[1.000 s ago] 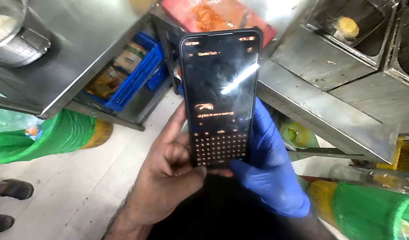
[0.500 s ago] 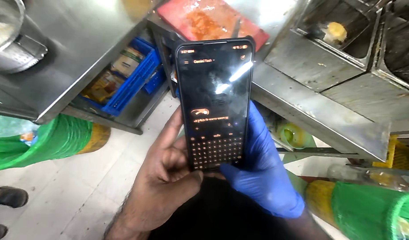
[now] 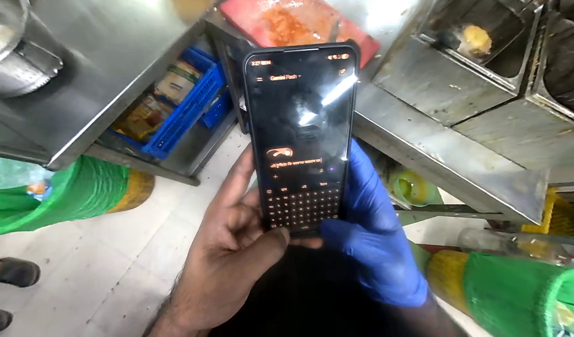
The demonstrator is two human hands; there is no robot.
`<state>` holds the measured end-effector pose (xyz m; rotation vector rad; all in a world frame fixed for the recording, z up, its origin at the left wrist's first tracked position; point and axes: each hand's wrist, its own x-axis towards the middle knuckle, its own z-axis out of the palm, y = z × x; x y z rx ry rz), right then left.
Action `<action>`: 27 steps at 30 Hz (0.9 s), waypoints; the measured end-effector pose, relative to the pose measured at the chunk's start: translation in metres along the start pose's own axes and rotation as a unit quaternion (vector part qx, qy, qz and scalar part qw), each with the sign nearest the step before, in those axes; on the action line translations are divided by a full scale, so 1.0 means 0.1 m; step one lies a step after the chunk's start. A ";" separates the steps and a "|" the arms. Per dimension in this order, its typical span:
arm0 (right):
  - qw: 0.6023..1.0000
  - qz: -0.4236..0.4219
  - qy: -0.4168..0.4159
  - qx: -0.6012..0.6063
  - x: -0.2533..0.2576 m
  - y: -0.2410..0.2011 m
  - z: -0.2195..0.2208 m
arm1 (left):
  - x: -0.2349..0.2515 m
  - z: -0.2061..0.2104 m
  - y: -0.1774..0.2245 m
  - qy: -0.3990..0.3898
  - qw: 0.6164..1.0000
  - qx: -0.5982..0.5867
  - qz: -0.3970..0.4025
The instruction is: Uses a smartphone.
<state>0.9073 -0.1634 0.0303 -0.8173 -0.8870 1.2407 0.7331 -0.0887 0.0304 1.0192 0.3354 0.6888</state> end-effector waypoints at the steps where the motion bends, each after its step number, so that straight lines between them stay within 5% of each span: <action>1: 1.000 -0.001 0.003 0.002 0.00 0.00 0.01 | 0.00 0.01 0.00 0.003 1.000 0.001 0.000; 27: 0.998 -0.029 0.042 -0.030 0.03 -0.02 0.10 | 0.03 0.05 0.02 0.018 0.999 0.024 0.019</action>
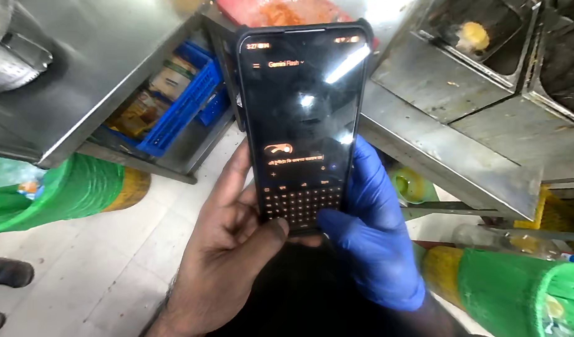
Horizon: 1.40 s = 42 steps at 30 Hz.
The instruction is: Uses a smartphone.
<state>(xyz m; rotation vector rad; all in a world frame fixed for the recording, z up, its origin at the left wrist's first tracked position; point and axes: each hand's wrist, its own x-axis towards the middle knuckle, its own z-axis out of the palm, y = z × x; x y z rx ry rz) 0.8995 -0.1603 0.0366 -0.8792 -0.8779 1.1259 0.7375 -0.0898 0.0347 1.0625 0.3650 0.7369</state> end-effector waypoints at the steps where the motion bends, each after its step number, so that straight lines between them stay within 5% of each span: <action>1: 1.000 -0.001 0.001 0.002 0.00 0.00 0.00 | 0.00 0.00 0.00 -0.001 1.000 0.001 0.001; 42: 1.000 0.007 -0.008 0.025 0.04 0.03 -0.01 | 0.04 -0.04 -0.01 0.006 1.000 -0.024 -0.004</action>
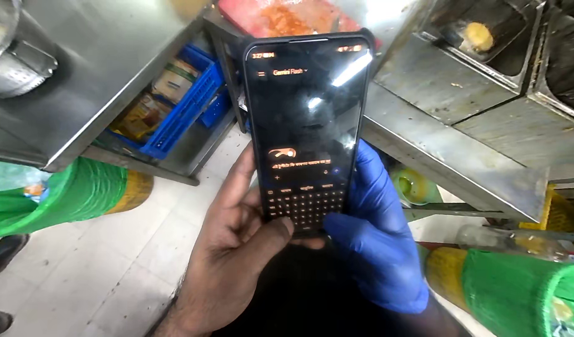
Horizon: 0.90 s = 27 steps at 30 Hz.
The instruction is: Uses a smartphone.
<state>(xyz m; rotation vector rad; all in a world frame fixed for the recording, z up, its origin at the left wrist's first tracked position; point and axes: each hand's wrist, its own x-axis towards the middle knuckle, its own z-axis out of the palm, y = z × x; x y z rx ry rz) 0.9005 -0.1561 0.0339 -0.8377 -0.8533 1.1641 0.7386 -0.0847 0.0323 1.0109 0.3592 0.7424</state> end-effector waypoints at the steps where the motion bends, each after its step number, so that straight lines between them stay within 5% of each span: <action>1: 1.000 0.001 -0.001 0.001 0.00 0.00 0.00 | 0.00 0.00 0.00 0.000 1.000 -0.001 -0.001; 27: 0.999 0.009 -0.034 0.014 0.04 -0.02 -0.12 | 0.05 -0.07 0.02 -0.016 1.000 -0.003 -0.019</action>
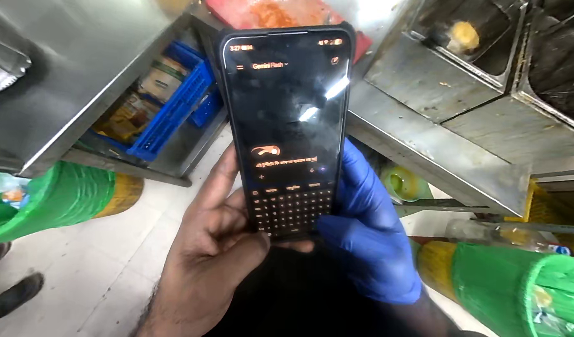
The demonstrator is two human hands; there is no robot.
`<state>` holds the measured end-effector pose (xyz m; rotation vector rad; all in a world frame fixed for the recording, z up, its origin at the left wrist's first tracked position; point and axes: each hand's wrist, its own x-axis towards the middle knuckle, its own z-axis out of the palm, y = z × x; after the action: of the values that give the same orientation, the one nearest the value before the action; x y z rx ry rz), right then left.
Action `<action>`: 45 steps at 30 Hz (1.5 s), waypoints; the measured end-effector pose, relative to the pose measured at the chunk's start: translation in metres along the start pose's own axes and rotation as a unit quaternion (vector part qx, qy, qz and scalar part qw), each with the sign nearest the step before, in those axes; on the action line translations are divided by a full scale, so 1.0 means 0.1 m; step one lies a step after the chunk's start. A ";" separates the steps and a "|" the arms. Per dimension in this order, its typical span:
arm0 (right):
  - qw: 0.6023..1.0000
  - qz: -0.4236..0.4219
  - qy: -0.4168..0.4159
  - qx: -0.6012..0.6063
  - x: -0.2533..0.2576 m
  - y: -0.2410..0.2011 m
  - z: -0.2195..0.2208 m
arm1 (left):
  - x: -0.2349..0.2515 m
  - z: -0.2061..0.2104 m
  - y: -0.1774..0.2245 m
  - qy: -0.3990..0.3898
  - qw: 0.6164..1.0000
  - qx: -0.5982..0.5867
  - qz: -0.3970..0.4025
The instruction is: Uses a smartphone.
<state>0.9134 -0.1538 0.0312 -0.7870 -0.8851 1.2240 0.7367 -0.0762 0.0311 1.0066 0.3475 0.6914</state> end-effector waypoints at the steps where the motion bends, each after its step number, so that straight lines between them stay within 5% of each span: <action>1: 1.000 -0.001 -0.002 0.001 0.00 0.00 -0.01 | 0.01 0.00 0.00 -0.003 1.000 -0.001 0.001; 45: 1.000 -0.006 -0.009 -0.005 -0.08 -0.02 0.07 | -0.10 -0.07 0.02 -0.051 0.998 -0.045 0.003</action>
<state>0.9069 -0.1614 0.0349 -0.7785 -0.9095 1.2184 0.7246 -0.0778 0.0289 0.9542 0.2218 0.6528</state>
